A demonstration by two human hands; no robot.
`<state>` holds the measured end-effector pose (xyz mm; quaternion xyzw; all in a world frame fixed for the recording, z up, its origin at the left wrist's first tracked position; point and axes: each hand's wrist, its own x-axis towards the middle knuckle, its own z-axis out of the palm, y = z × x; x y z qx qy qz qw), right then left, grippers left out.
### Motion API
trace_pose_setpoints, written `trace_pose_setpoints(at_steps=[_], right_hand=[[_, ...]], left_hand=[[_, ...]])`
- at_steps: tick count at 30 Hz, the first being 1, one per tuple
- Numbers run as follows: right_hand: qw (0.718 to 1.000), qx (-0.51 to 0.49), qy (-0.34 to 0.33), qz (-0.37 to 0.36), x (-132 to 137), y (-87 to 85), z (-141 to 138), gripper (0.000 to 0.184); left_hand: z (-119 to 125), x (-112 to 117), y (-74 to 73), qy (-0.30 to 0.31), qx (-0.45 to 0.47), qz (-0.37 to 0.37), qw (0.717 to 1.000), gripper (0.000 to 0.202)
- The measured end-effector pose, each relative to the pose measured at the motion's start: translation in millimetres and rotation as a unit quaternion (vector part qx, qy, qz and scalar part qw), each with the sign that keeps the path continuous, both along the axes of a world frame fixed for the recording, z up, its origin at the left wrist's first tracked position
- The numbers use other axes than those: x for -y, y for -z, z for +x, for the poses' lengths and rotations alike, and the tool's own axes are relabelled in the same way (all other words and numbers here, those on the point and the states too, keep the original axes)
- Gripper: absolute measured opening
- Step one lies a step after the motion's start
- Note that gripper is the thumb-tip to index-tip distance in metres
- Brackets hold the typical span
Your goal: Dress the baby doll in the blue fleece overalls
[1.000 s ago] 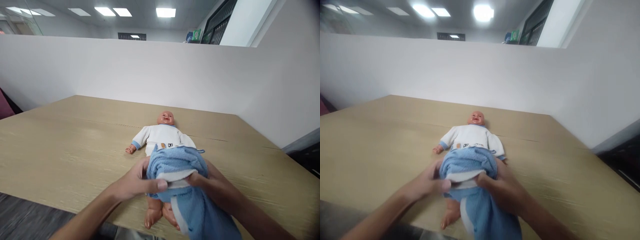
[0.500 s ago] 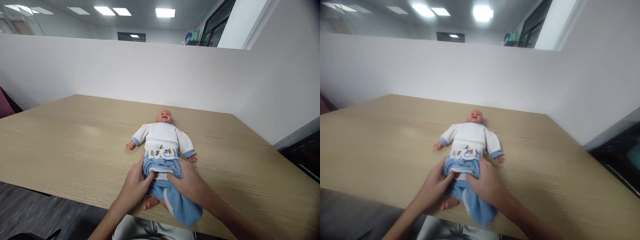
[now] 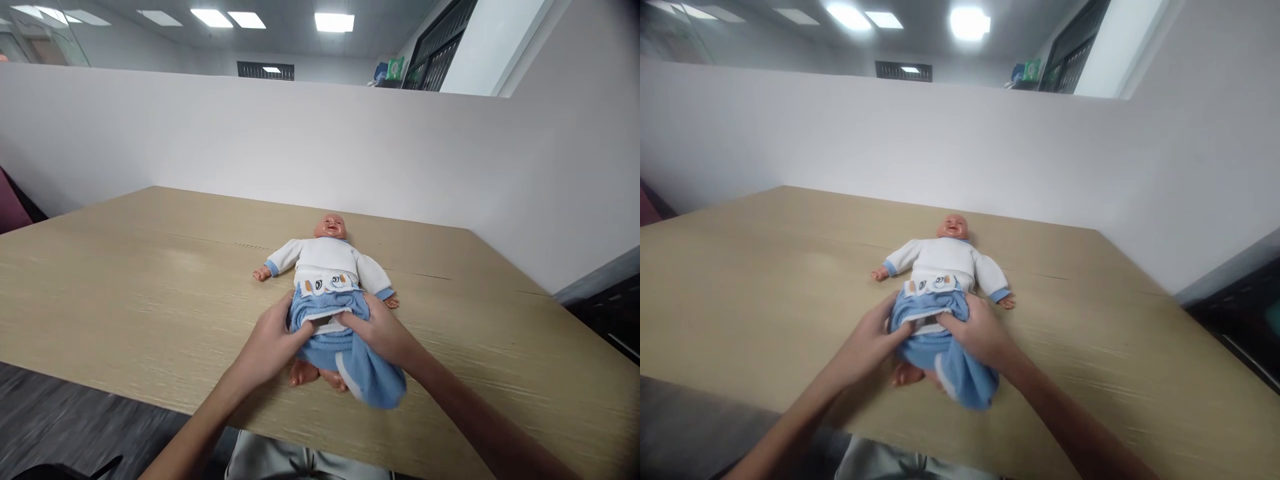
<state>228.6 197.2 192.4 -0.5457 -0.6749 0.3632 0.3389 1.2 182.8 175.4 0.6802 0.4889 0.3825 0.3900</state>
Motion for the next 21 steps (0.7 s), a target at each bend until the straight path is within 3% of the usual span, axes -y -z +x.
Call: trace_pose_setpoints(at_steps=[4,7,11,15,21], right_hand=[[0.996,0.072,-0.043,-0.007,36.6,-26.8,-10.6,0.011],[0.991,0.111,-0.077,0.003,52.6,-29.7,-19.3,0.007],[0.985,0.148,-0.089,0.012,49.5,-13.6,-25.0,0.006],[0.978,0.178,-0.107,0.021,39.8,4.0,-25.5,0.021],[0.973,0.195,-0.119,0.017,43.3,10.2,-28.1,0.036]], left_hand=[[-11.7,44.4,-4.5,0.000,0.026,-0.030,0.999,0.043],[-19.3,64.1,2.5,0.001,0.021,-0.070,0.997,0.047],[-24.2,62.7,19.2,-0.004,-0.007,-0.100,0.995,0.049],[-25.8,52.4,36.9,0.007,-0.063,-0.114,0.991,0.048],[-30.6,53.2,49.7,0.026,-0.105,-0.075,0.991,0.043]])
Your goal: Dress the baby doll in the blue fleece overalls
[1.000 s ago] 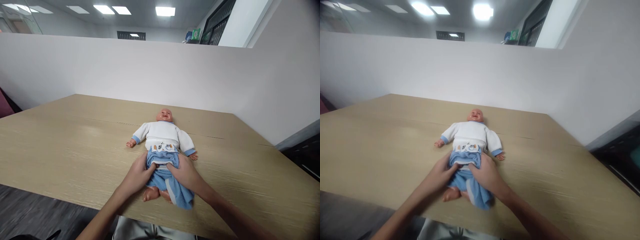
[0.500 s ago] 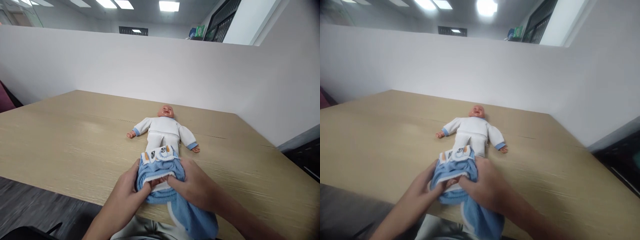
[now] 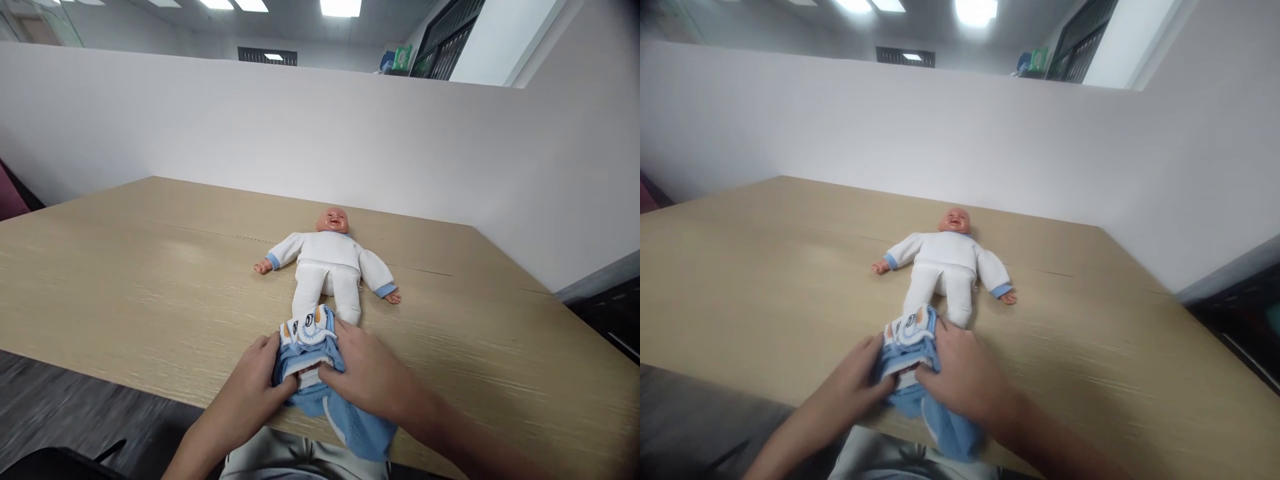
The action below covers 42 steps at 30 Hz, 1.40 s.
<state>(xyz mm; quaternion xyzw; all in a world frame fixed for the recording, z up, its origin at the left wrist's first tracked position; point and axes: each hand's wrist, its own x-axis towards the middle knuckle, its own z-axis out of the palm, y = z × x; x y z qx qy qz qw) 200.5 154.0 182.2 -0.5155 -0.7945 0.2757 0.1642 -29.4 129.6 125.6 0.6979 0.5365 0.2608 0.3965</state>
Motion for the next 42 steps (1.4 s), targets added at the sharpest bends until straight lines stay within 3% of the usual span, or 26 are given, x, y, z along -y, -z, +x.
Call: trace_pose_setpoints(at_steps=[4,7,9,11,14,20,22,26,28,30,34,37,39,40,42], right_hand=[[0.998,-0.050,-0.017,-0.017,1.5,-1.1,-0.6,0.040],[0.993,-0.106,-0.027,-0.037,-1.9,0.1,2.9,0.049],[0.988,-0.139,-0.024,-0.057,-5.2,2.7,6.4,0.052],[0.983,-0.169,-0.019,-0.075,-8.5,6.1,9.5,0.047],[0.979,-0.191,-0.015,-0.074,-14.1,9.8,12.4,0.036],[0.994,-0.104,-0.037,0.014,-40.2,6.0,22.8,0.007],[0.992,-0.099,-0.070,0.022,-51.9,3.3,29.8,0.015],[0.982,-0.166,-0.088,-0.015,-65.9,5.4,46.1,0.055],[0.967,-0.235,-0.063,-0.081,-67.5,13.1,55.0,0.072],[0.934,-0.311,-0.050,-0.170,-68.1,24.3,63.8,0.079],[0.854,-0.431,-0.028,-0.290,-70.4,43.8,74.2,0.074],[0.812,-0.496,0.028,-0.307,-70.5,46.9,71.8,0.069],[0.798,-0.515,0.053,-0.309,-68.7,44.7,67.8,0.065],[0.796,-0.518,0.062,-0.307,-67.6,43.6,66.0,0.063],[0.801,-0.513,0.072,-0.300,-65.6,43.0,64.4,0.061]], left_hand=[[-2.1,5.6,1.3,0.027,0.025,-0.017,0.999,0.042],[1.3,6.8,6.6,0.012,0.120,-0.017,0.993,0.053],[4.8,5.0,10.5,-0.007,0.182,-0.008,0.983,0.046],[7.4,1.4,12.6,-0.018,0.199,0.008,0.980,0.035],[8.1,-6.2,10.7,-0.032,0.158,0.047,0.986,0.034],[5.5,-26.0,-10.1,-0.022,0.161,0.054,0.985,0.029],[4.5,-33.8,-19.0,-0.018,0.156,0.055,0.986,0.026],[-1.3,-49.3,-33.1,-0.008,0.131,0.065,0.989,0.024],[-6.7,-55.5,-37.9,0.017,0.111,0.067,0.991,0.024],[-13.5,-60.7,-40.9,0.051,0.099,0.070,0.991,0.028],[-27.3,-71.8,-43.2,0.116,0.091,0.054,0.988,0.048],[-28.6,-82.9,-50.7,0.098,0.084,0.071,0.989,0.054],[-21.9,-91.4,-62.5,0.073,0.058,0.107,0.990,0.052],[-16.6,-96.3,-70.1,0.080,0.036,0.123,0.989,0.050],[-3.8,-107.6,-86.6,0.155,-0.021,0.137,0.978,0.044]])
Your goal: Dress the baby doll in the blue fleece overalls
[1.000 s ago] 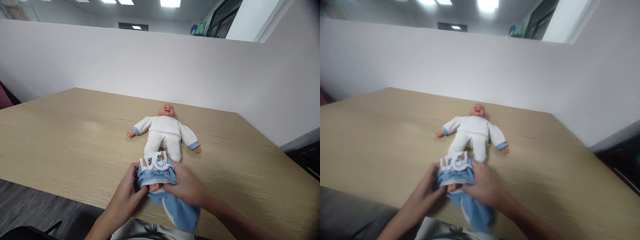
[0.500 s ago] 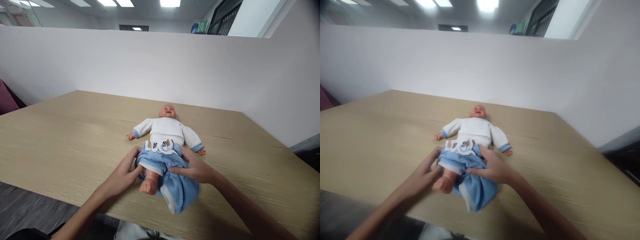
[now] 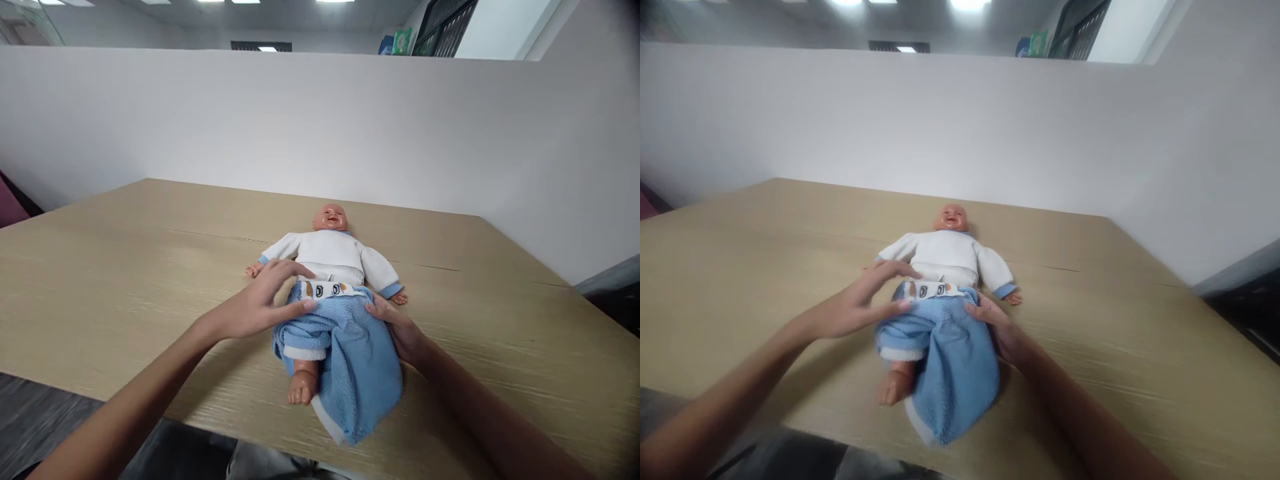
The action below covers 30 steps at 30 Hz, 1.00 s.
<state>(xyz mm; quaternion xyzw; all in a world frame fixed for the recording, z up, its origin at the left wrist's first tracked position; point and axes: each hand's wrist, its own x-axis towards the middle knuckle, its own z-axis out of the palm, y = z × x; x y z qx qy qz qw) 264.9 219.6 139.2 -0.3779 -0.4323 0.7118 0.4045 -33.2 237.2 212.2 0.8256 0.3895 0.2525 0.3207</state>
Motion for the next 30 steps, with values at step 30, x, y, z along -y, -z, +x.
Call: trace_pose_setpoints(at_steps=[30], right_hand=[[0.959,0.062,-0.267,0.070,0.4,-8.9,41.1,0.063]], left_hand=[[70.4,-92.1,4.9,0.451,-0.008,-0.314,0.835,0.042]])
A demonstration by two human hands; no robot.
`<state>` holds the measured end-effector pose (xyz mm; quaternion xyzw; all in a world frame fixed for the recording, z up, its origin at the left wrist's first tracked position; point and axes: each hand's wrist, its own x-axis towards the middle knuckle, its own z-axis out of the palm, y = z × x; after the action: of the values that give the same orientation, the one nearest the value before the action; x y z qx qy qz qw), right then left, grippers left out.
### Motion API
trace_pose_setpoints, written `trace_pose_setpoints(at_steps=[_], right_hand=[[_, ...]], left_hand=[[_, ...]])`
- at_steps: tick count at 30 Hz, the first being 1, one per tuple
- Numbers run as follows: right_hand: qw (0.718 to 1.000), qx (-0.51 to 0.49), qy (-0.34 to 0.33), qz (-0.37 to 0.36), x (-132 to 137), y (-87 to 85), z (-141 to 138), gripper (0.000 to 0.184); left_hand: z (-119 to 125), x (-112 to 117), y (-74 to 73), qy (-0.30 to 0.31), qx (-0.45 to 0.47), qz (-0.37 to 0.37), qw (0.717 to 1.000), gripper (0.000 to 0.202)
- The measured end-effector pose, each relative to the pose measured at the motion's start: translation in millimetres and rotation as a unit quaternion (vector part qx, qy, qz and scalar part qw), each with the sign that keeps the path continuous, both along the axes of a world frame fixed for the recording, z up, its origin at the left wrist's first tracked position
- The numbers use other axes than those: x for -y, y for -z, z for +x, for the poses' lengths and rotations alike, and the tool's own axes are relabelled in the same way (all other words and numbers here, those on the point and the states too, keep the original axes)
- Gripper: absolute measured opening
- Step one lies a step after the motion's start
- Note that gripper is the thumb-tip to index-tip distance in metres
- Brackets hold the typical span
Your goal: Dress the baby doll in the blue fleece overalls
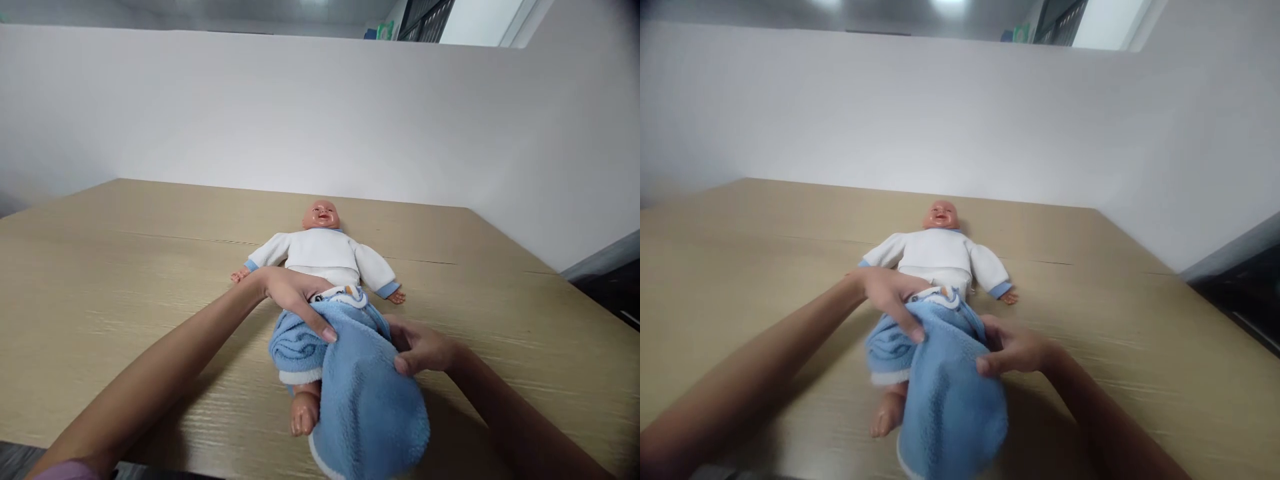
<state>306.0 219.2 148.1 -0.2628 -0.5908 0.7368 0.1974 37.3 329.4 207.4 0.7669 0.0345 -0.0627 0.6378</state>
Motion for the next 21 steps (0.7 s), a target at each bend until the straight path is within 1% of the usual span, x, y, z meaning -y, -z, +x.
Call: trace_pose_setpoints(at_steps=[1,2,4,6,7,9,10,12,13,15,17,18,19,20,21], right_hand=[[1.000,-0.005,-0.016,-0.005,0.7,0.0,1.9,0.058],[1.000,-0.011,-0.005,-0.010,1.8,0.4,2.9,0.053],[0.996,-0.036,0.077,-0.010,4.6,2.3,1.6,0.048],[0.982,-0.060,0.176,-0.014,7.1,5.3,-3.4,0.051],[0.975,-0.061,0.211,-0.024,7.9,6.9,-6.4,0.055],[0.968,-0.033,0.242,-0.054,8.8,9.4,-11.3,0.060],[0.967,-0.010,0.245,-0.065,8.9,9.7,-12.6,0.063],[0.972,0.035,0.225,-0.058,8.7,8.2,-12.1,0.066],[0.979,0.050,0.193,-0.042,8.8,6.4,-10.7,0.069],[0.995,0.061,0.084,-0.008,9.4,1.8,-7.0,0.074],[0.998,0.054,-0.011,0.007,10.7,-1.8,-3.9,0.078],[0.998,0.047,-0.031,0.004,11.5,-2.4,-3.1,0.078],[0.999,0.038,-0.025,-0.004,12.2,-2.0,-2.8,0.077],[1.000,0.024,0.006,-0.014,12.6,-0.6,-3.3,0.074],[0.998,0.005,0.053,-0.028,12.8,1.6,-4.7,0.070]], left_hand=[[0.9,0.0,1.0,0.005,0.002,-0.005,1.000,0.043],[1.9,0.8,1.0,0.012,-0.002,-0.005,1.000,0.044],[4.4,4.8,-2.4,0.045,-0.019,-0.004,0.999,0.045],[7.5,10.2,-7.4,0.097,-0.032,-0.008,0.995,0.049],[8.9,12.4,-9.1,0.117,-0.032,-0.014,0.992,0.051],[10.2,13.9,-8.7,0.128,-0.024,-0.028,0.991,0.051],[9.8,12.8,-6.3,0.116,-0.022,-0.029,0.993,0.050],[6.5,7.3,2.0,0.064,-0.017,-0.019,0.998,0.045],[4.1,3.6,6.8,0.034,-0.014,-0.011,0.999,0.043],[-1.0,-3.6,14.9,-0.013,-0.007,-0.001,1.000,0.042],[-4.6,-7.7,18.8,-0.022,-0.002,-0.002,1.000,0.042],[-5.7,-8.2,19.1,-0.017,-0.002,-0.005,1.000,0.041],[-6.2,-7.7,18.5,-0.012,-0.001,-0.009,1.000,0.039],[-6.4,-6.6,17.6,-0.010,-0.001,-0.014,1.000,0.039],[-6.2,-5.2,16.6,-0.012,-0.002,-0.021,1.000,0.039]])
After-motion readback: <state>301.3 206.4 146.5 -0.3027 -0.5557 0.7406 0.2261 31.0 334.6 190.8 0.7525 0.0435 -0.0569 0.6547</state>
